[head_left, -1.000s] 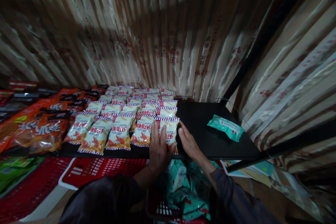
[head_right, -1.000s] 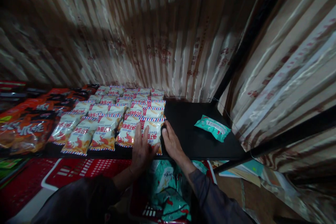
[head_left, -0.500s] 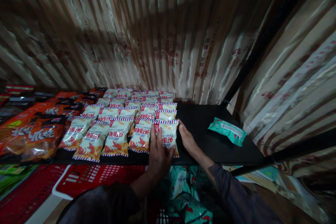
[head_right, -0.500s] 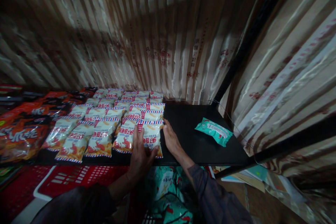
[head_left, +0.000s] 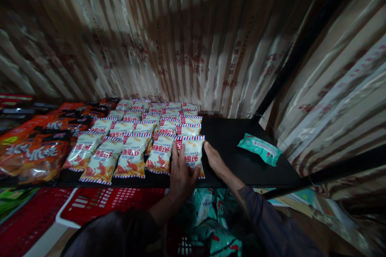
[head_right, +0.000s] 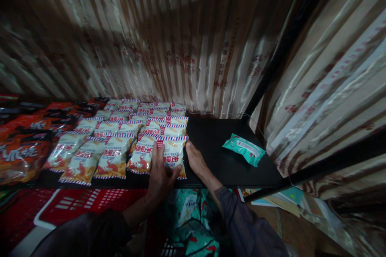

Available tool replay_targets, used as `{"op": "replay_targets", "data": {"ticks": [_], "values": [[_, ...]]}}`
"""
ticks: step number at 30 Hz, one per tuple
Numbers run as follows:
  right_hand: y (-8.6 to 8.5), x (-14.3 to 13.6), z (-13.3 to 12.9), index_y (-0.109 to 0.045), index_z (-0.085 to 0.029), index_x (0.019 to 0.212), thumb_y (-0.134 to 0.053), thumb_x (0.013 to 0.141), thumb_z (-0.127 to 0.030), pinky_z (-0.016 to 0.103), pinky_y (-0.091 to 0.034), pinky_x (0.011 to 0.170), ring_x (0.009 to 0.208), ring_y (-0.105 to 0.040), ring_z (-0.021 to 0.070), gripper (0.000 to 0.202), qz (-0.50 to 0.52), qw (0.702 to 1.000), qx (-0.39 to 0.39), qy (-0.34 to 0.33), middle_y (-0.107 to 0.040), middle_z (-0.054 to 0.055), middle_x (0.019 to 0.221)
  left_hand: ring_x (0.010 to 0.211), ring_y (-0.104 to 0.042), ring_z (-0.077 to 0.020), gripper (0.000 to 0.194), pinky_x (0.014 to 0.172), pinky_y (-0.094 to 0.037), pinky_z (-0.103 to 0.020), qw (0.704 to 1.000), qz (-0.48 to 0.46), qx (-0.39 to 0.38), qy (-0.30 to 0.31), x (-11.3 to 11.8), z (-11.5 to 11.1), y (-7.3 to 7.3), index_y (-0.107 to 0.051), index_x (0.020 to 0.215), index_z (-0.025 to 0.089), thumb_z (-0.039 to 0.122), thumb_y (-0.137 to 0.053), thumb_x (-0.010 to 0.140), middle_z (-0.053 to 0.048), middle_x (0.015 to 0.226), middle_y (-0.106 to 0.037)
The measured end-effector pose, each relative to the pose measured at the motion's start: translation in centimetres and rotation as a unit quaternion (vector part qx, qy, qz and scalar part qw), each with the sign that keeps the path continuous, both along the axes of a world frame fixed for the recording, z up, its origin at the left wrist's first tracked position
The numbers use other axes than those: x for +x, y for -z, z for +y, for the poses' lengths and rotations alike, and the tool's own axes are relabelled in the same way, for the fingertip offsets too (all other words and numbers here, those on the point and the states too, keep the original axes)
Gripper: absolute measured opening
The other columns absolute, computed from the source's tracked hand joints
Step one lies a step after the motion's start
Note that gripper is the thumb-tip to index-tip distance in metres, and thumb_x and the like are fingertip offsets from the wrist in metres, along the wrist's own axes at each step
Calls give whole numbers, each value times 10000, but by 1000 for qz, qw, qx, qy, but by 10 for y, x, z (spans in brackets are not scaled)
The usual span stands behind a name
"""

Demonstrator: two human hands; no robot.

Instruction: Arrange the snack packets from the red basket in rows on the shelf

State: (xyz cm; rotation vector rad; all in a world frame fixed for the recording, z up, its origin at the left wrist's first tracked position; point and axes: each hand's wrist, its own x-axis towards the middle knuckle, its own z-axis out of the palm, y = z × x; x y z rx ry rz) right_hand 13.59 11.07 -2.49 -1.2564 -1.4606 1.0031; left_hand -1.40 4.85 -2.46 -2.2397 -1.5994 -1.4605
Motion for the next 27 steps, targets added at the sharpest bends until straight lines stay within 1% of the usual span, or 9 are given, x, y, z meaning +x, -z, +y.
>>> {"op": "replay_targets", "data": {"ticks": [5,8,12,15,20,23,27], "values": [[-1,0,0,-621,-251,1282,-338,908,-682,473,-374,1126,1304,-524,246,637,-2,1000,12,8,-611,43,1341,1479,-137,-354,818,1112,-345,-547,1000,-14,-6,-1,0,2,1,-105,1520,114,333,-581,892,-276,1580,-121],[0,-1,-1,-611,-268,1291,-340,909,-680,462,-379,1126,1302,-526,241,624,-5,1000,16,3,-610,24,1344,1476,-159,-353,826,1109,-350,-542,1000,-18,-7,-9,1,4,3,-94,1524,117,360,-572,895,-268,1581,-136],[2,0,1,-607,-262,1296,-329,893,-708,477,-363,1136,1292,-535,253,662,-12,1000,10,3,-596,34,1361,1458,-229,-352,838,1095,-368,-538,1000,-7,1,-22,2,6,5,-81,1528,121,387,-562,895,-266,1564,-211],[2,2,3,-607,-238,1298,-325,886,-721,491,-327,1155,1333,-489,266,695,-6,1000,11,16,-572,57,1387,1446,-260,-357,877,1092,-370,-541,1000,-1,12,-28,1,6,6,-59,1528,107,407,-573,884,-273,1544,-257],[-2,2,3,-572,-234,1336,-297,883,-735,495,-296,1171,1361,-453,262,729,3,1000,-7,15,-545,61,1413,1438,-268,-378,933,1082,-380,-545,999,7,19,-28,0,6,6,-35,1527,82,433,-593,867,-297,1540,-243],[-4,0,1,-576,-248,1332,-308,875,-742,485,-272,1185,1377,-432,257,724,8,1000,-5,10,-533,46,1427,1438,-266,-378,913,1082,-377,-549,1000,0,14,-20,-1,4,6,-40,1528,92,421,-583,872,-292,1546,-232],[-4,2,5,-539,-205,1369,-306,851,-774,469,-264,1191,1388,-415,263,804,14,1000,-20,16,-487,73,1464,1445,-258,-359,837,1094,-364,-538,1000,-6,15,-13,-1,3,5,-55,1530,103,371,-536,901,-275,1555,-226]]}}
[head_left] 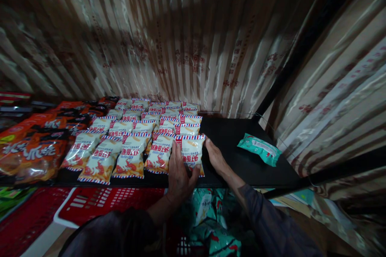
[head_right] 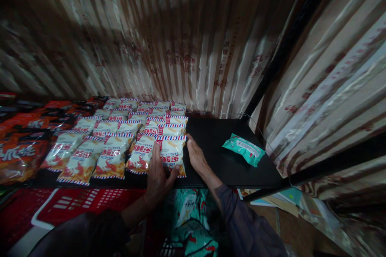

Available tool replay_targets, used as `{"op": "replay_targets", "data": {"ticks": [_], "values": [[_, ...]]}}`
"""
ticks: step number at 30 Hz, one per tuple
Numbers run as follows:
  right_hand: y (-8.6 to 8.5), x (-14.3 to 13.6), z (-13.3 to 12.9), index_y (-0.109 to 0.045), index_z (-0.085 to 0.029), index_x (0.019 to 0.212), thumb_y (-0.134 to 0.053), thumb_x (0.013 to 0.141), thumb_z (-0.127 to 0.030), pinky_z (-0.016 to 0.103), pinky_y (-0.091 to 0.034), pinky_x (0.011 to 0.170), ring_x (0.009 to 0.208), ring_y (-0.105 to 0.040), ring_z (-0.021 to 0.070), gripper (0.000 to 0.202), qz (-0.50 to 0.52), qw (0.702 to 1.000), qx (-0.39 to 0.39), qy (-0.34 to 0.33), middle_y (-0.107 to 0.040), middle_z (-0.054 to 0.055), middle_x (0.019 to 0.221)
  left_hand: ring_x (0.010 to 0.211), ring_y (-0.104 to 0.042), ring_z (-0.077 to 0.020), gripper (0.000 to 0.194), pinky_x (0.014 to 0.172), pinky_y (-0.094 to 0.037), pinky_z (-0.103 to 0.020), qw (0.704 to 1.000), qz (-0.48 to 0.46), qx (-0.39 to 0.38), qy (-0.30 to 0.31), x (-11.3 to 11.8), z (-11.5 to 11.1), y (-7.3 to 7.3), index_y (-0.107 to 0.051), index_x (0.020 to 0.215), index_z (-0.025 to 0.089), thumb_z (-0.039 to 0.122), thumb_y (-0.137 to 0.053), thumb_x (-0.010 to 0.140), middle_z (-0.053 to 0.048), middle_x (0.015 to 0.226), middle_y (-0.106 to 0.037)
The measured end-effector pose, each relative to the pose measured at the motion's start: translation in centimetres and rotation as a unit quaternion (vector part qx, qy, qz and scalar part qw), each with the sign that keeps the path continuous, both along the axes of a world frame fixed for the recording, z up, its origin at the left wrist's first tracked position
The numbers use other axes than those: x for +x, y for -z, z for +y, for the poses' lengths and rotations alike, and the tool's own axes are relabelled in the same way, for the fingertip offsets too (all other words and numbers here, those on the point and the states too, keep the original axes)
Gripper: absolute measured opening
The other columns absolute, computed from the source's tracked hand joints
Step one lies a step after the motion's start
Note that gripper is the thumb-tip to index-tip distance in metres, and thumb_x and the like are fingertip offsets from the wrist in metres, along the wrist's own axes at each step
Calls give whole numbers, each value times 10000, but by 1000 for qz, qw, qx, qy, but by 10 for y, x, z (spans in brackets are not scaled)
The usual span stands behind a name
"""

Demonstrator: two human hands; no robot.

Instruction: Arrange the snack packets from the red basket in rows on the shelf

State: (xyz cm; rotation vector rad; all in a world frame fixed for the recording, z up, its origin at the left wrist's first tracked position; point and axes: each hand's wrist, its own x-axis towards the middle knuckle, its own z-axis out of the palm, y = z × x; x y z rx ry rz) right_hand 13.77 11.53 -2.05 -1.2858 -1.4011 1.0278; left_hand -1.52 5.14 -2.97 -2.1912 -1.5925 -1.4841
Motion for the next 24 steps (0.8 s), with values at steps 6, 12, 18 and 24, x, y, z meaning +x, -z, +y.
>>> {"op": "replay_targets", "data": {"ticks": [6,12,18,24], "values": [[-8,1,17,-494,-258,1405,-310,823,-806,446,-202,1210,1432,-337,246,820,19,1000,-16,9,-452,34,1494,1442,-264,-362,796,1091,-367,-530,1000,-4,9,6,1,3,-3,-75,1529,85,361,-508,921,-281,1546,-244],[-15,-11,32,-462,-303,1423,-319,786,-842,428,-225,1197,1414,-370,248,847,65,997,-13,-24,-495,-1,1465,1451,-249,-348,743,1093,-365,-526,1000,1,2,4,-1,5,-8,-97,1530,108,329,-490,940,-273,1562,-212],[-9,-14,32,-484,-309,1401,-334,824,-800,450,-288,1170,1384,-415,254,773,82,996,-13,-32,-515,-6,1450,1463,-218,-342,765,1110,-344,-533,1000,-6,10,8,-3,7,-5,-79,1534,120,325,-507,933,-266,1576,-173],[-14,11,3,-545,-236,1333,-389,823,-778,454,-312,1161,1334,-473,260,760,92,991,25,90,-526,71,1434,1481,-101,-373,770,1130,-256,-605,998,-5,56,38,-5,3,-18,-105,1525,109,345,-519,920,-273,1586,-107]]}}
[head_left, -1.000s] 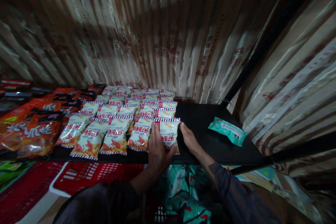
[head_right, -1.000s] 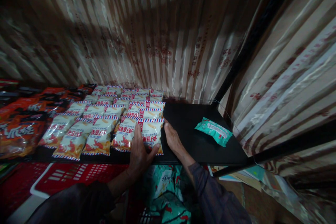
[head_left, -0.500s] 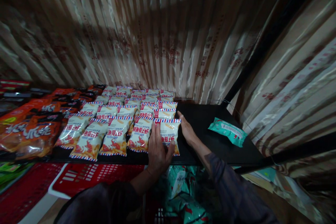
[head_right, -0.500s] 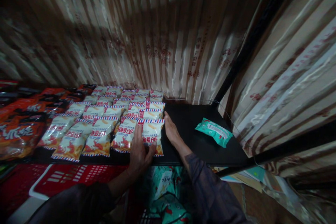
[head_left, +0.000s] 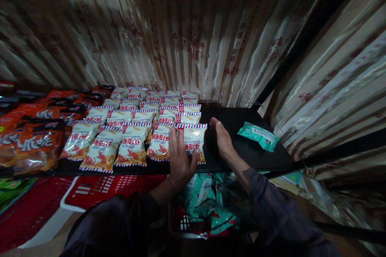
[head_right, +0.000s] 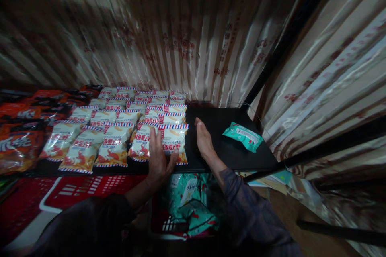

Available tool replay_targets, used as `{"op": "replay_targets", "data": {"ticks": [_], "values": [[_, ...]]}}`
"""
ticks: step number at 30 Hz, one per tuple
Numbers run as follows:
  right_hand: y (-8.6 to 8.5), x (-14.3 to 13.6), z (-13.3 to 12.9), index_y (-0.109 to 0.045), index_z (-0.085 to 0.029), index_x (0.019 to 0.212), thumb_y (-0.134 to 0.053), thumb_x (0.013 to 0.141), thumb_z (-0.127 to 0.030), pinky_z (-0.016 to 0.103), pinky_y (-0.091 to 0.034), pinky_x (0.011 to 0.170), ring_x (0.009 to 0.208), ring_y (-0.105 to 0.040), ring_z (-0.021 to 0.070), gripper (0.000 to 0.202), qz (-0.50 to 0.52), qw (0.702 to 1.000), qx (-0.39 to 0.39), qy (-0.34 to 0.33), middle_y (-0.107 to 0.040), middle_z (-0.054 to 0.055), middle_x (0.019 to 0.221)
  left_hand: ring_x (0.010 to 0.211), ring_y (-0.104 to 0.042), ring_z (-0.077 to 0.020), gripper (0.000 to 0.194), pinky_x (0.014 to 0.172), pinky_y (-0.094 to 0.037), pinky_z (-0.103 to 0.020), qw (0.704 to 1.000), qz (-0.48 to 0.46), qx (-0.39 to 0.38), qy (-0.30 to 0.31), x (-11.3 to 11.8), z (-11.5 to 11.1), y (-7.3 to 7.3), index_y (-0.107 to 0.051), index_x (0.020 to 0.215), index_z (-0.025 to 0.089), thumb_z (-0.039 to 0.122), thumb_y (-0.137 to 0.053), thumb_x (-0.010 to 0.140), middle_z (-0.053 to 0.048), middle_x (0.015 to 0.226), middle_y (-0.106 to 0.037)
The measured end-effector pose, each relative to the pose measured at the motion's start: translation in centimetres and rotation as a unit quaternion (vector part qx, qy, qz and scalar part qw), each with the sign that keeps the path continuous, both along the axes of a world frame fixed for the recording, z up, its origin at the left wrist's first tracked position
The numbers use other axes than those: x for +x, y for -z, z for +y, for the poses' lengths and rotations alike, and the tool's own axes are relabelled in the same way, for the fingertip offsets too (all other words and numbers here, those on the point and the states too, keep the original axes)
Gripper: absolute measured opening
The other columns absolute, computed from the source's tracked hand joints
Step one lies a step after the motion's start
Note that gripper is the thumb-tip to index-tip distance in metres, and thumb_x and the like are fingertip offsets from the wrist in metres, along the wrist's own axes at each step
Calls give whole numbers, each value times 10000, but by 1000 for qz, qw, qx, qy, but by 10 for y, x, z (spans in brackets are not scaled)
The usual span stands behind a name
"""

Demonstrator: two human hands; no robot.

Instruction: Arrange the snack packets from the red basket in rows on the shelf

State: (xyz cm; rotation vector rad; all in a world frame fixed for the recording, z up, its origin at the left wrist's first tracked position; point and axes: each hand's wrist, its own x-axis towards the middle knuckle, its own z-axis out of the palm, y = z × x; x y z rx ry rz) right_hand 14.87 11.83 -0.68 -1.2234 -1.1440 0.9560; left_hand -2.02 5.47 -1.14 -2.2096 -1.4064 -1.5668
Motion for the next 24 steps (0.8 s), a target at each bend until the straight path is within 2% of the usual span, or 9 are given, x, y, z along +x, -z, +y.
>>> {"op": "replay_targets", "data": {"ticks": [3,5,7,10,12,14,17,21,24], "values": [[-5,15,-44,-597,-207,1238,-427,863,-707,461,-432,1059,1165,-611,256,648,12,999,24,24,-646,111,1270,1472,-169,-357,645,1134,-270,-591,995,23,70,63,-5,-13,-9,-256,1483,147,238,-525,904,-226,1562,-255],[-7,23,-80,-648,-205,1116,-467,890,-635,427,-503,956,1015,-675,236,519,-17,1000,5,21,-724,96,1084,1441,-286,-315,535,1114,-354,-528,982,57,97,150,-9,-27,-9,-375,1417,174,161,-502,897,-179,1475,-431],[-6,28,-113,-682,-212,997,-514,896,-570,374,-539,847,896,-698,221,407,-74,997,-15,-6,-750,69,934,1386,-397,-269,435,1064,-439,-452,954,106,83,267,-10,-44,-1,-458,1342,177,144,-464,909,-147,1353,-563],[6,33,-148,-700,-219,903,-476,932,-511,336,-531,787,834,-694,206,369,-179,980,-15,-89,-747,53,861,1258,-540,-235,332,1008,-494,-393,894,194,-15,404,-5,-69,23,-536,1237,155,180,-432,923,-142,1217,-650],[20,38,-161,-705,-227,934,-446,945,-490,341,-519,807,853,-689,206,369,-263,948,-16,-181,-745,54,895,1182,-591,-240,329,994,-504,-396,865,246,-132,417,1,-84,44,-559,1210,132,192,-455,904,-164,1199,-654],[37,45,-169,-691,-230,1063,-459,935,-491,364,-501,879,962,-674,224,372,-341,902,-31,-265,-731,78,1031,1261,-529,-297,412,1034,-471,-465,870,246,-220,367,6,-97,65,-523,1265,81,253,-493,893,-227,1308,-578],[54,60,-175,-652,-217,1193,-496,898,-560,390,-478,941,1069,-641,261,479,-389,841,-89,-366,-705,105,1133,1288,-506,-315,409,1037,-461,-487,874,239,-262,332,5,-110,85,-542,1245,87,320,-493,913,-241,1353,-539],[53,76,-172,-522,-244,1366,-469,879,-645,391,-441,1012,1174,-594,255,632,-313,819,-185,-443,-629,72,1306,1324,-479,-279,470,1068,-428,-480,871,213,-251,364,-4,-110,91,-464,1337,175,409,-476,930,-175,1391,-531],[46,78,-167,-436,-225,1438,-643,741,-668,405,-378,1086,1290,-505,292,852,-294,801,-222,-472,-540,92,1415,1331,-468,-299,682,1079,-414,-470,823,241,-272,437,-4,-106,89,-377,1408,178,513,-573,847,-180,1432,-491]]}}
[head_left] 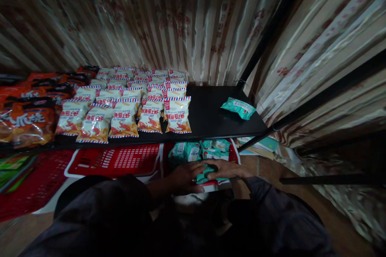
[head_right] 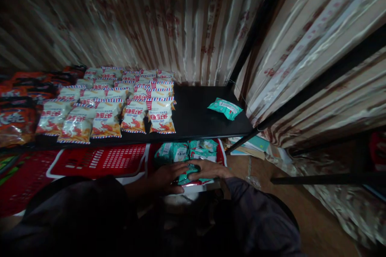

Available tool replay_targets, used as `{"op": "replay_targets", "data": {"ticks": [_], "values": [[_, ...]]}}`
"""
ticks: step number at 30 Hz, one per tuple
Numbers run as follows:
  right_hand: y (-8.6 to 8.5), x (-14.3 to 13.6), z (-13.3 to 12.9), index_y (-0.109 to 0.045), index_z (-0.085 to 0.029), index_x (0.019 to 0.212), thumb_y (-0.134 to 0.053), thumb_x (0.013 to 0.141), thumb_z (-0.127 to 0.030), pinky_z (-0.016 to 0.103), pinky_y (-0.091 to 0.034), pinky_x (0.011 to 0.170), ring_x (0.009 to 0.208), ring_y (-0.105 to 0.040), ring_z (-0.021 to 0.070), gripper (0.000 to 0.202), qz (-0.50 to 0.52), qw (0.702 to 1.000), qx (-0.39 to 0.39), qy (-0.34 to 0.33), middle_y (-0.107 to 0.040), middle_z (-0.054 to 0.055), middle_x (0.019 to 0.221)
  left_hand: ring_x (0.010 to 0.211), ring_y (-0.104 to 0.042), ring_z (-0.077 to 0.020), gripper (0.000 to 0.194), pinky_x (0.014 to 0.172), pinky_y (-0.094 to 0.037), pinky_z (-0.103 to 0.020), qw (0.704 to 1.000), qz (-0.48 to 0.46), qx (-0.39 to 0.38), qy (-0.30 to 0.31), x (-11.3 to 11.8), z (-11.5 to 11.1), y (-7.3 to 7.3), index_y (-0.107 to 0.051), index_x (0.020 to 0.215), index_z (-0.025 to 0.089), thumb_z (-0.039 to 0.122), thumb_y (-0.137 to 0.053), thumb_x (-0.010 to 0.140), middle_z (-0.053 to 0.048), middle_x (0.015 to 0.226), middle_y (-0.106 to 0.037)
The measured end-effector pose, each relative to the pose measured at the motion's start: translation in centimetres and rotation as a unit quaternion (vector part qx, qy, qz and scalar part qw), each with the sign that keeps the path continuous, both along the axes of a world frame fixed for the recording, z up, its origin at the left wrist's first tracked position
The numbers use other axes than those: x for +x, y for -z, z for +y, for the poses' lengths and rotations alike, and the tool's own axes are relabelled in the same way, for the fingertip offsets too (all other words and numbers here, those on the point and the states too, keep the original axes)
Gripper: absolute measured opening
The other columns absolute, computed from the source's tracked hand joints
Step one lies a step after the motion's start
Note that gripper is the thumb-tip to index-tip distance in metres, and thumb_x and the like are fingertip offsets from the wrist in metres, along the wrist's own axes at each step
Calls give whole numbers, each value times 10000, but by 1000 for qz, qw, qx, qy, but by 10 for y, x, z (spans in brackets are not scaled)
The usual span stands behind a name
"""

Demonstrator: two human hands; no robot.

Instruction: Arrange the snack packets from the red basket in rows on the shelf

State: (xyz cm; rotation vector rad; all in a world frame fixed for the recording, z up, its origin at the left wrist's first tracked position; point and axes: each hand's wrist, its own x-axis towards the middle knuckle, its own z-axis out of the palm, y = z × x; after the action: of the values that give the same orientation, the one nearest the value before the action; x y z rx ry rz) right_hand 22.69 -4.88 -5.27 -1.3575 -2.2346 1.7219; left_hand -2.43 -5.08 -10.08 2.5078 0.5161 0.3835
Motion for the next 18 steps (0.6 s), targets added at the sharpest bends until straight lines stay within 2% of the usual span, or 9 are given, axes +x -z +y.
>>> {"op": "replay_targets", "data": {"ticks": [2,4,8,12,18], "values": [[-1,-2,2,-395,-213,1464,-765,635,-613,415,-337,1123,1344,-444,320,992,-23,999,-18,-23,-480,111,1469,1335,-460,-311,769,1079,-414,-461,999,22,-24,30,3,2,1,-342,1431,152,480,-629,798,-199,1440,-475],[1,-7,2,-368,-212,1479,-830,589,-517,433,-321,1133,1366,-411,341,1048,-50,998,-17,-22,-440,130,1497,1337,-459,-299,730,1073,-422,-450,998,33,-43,19,6,4,4,-340,1434,143,370,-620,799,-201,1439,-476],[6,-13,6,-450,-242,1430,-802,658,-369,457,-372,1089,1307,-483,333,858,-42,999,4,22,-518,119,1435,1284,-517,-283,621,1033,-462,-417,996,30,-84,-25,8,12,4,-411,1395,122,273,-572,814,-203,1394,-524],[1,-12,19,-574,-263,1315,-769,694,-378,443,-400,1061,1219,-555,293,660,39,999,1,26,-627,60,1302,1216,-571,-242,512,1023,-464,-401,988,-24,-137,-66,6,21,-11,-473,1350,184,254,-507,844,-137,1315,-606],[-20,2,33,-583,-206,1305,-750,718,-475,394,-449,1005,1192,-574,278,667,89,993,-51,50,-631,76,1289,949,-636,-210,324,887,-501,-321,966,-78,-213,-124,8,23,-40,-601,1096,190,417,-493,891,-72,1007,-701]]}}
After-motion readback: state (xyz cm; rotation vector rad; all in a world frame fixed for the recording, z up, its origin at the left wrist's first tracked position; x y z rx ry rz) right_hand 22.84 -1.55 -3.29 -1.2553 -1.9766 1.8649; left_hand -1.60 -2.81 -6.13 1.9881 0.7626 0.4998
